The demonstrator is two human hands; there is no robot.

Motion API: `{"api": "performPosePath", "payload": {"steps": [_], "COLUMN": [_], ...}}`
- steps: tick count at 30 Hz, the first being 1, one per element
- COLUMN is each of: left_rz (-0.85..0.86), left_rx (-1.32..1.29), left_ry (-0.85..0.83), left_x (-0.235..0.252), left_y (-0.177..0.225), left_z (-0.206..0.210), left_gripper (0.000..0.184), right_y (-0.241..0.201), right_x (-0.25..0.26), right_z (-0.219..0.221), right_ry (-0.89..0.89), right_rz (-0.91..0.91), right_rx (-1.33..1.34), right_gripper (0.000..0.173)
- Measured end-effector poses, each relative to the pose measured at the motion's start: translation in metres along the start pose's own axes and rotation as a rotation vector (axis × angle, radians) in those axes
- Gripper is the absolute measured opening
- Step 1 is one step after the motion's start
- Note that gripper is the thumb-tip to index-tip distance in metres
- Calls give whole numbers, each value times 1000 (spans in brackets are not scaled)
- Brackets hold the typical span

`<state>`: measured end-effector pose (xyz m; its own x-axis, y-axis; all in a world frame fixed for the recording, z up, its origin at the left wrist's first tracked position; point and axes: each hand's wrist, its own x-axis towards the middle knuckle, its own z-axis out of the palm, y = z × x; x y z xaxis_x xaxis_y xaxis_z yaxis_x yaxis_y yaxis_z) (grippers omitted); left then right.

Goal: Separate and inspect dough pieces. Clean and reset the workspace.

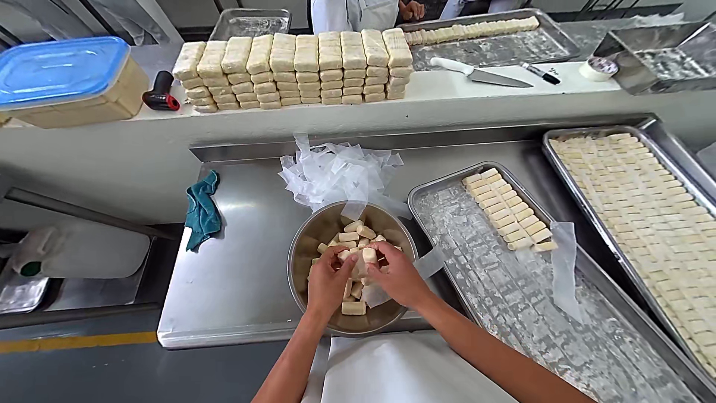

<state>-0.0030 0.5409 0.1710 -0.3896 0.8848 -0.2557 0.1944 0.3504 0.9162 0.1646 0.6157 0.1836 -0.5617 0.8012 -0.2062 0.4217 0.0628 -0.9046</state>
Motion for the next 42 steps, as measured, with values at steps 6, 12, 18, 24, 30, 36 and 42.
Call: {"api": "performPosePath", "payload": {"steps": [6,12,18,24,30,36,42], "left_rz": [32,43,40,14,-74,-13,49], "left_rx": [-134,-397,-641,-749,-354,110,-219], "left_ry": [-67,-253,-241,-212,100,75,-184], "left_x": [3,-2,-6,0,8,11,1], "left_y": [4,32,45,28,1,-16,19], "left_z": [0,-6,-23,-46,-57,-57,-15], "left_gripper": [29,29,9,24,21,39,43], "right_y": [21,22,29,15,13,5,-7], "right_x": [4,13,15,5,8,7,7], "right_z": [-36,-24,-4,-10,-33,-50,-31], "right_ry": [125,-187,-381,-324,-25,125,-42], "right_rz": [-26,-111,-61,171,83,24,-46], "right_rx": [204,-132,155,839,511,277,288], "right_gripper": [36,83,68,51,46,53,46]}}
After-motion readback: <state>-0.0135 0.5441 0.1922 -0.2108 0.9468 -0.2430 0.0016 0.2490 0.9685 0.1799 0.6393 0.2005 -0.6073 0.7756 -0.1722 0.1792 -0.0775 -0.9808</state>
